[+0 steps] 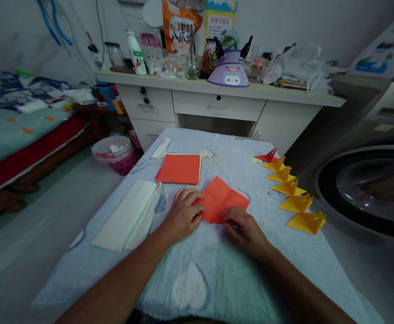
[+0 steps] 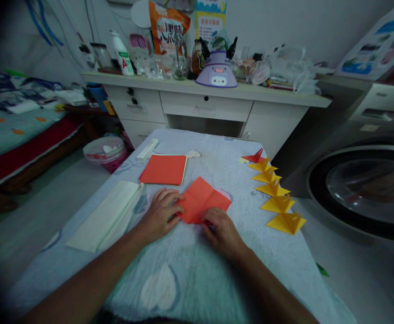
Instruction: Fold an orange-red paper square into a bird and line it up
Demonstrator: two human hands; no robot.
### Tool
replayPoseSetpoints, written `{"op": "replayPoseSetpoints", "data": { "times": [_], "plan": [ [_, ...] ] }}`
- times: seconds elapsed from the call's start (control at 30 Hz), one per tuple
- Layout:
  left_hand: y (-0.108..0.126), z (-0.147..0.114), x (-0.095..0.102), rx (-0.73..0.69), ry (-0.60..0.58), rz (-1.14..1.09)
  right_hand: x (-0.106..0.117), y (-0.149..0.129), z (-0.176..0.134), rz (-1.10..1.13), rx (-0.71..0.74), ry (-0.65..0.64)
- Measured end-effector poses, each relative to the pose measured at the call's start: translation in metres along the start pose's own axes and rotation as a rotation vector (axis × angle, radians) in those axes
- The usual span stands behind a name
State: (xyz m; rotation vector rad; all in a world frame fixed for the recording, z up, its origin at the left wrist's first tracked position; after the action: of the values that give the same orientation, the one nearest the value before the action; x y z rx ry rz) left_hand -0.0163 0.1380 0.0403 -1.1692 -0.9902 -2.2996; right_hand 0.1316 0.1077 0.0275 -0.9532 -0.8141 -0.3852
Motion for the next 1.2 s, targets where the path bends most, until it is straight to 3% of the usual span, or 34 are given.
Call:
{"op": "replayPoseSetpoints", "data": {
  "times": [0.23, 0.53, 0.9, 1.2],
  "plan": [
    [-0.013, -0.001, 0.001, 0.05, -0.023, -0.046, 0.005, 0.003, 0.002, 0.044, -0.054, -0.007],
    [-0.026, -0.003, -0.005, 0.21, -0.084, -0.171, 0.004, 0.042, 0.008, -0.161, -0.328, 0.029],
    [-0.032, -0.004, -0.007, 0.249, -0.099, -0.214, 0.006, 0.043, 0.001, -0.277, -0.33, 0.118],
    [-0.031, -0.004, -0.009, 0.248, -0.087, -0.109, 0.007, 0.046, 0.0, -0.312, -0.361, 0.166]
  ]
}}
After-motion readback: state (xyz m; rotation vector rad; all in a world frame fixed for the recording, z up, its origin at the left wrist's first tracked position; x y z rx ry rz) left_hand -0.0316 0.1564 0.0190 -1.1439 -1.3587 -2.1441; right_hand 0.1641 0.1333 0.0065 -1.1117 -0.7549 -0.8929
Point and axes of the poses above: each hand's wrist, its own z-axis towards the middle knuckle, its own x-axis out of the back of the hand, y = z × x, the point moved 9 cm from there along z, towards the middle knuckle, and after that the axes turned 6 degrees about -z, right-handed, at the moved point
